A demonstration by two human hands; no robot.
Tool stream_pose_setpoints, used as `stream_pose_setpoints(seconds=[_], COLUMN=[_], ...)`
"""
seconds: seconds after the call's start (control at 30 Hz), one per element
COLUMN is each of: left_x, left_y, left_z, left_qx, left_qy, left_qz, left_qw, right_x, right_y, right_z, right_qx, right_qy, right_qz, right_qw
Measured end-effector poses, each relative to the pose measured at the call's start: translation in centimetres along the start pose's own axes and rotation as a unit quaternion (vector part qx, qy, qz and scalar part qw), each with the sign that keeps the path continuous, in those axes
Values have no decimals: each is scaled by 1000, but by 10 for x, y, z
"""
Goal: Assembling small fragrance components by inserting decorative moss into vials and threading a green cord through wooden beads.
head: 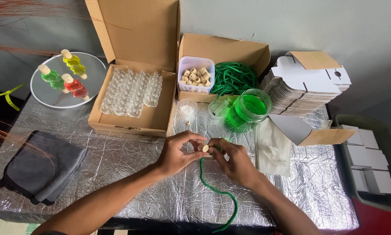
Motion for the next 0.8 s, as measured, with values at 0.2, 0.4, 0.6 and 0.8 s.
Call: stream_pose_setpoints(seconds=[0.2, 0.4, 0.6, 0.8], left_x=[9, 3, 6, 5], left_y=[5, -6, -9, -12], left_z=[-14, 18, 21, 28], left_qx=[-17, -27, -31, -28], left_qy=[28, 56, 68, 68], left_qz=[11, 26, 47, 51], left_qw=[999, 998, 996, 996], right_x=[-1, -2, -2, 4], right_y=[-1, 1, 10, 15], right_z=[-3, 0, 0, 13], right_qx=[-41, -34, -146, -203], right_qy=[9, -2, 67, 88], right_qz=[10, 11, -26, -28], right_qw=[999, 999, 987, 975])
Point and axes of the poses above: each hand's wrist, its own x-axis away from the middle knuckle, its own y-axis out of the palm, z = x × y, the point moved 8 cm from there along -x, towards the middle knuckle, and after that the axes turned 1 degree about x, right-handed, at the moved point
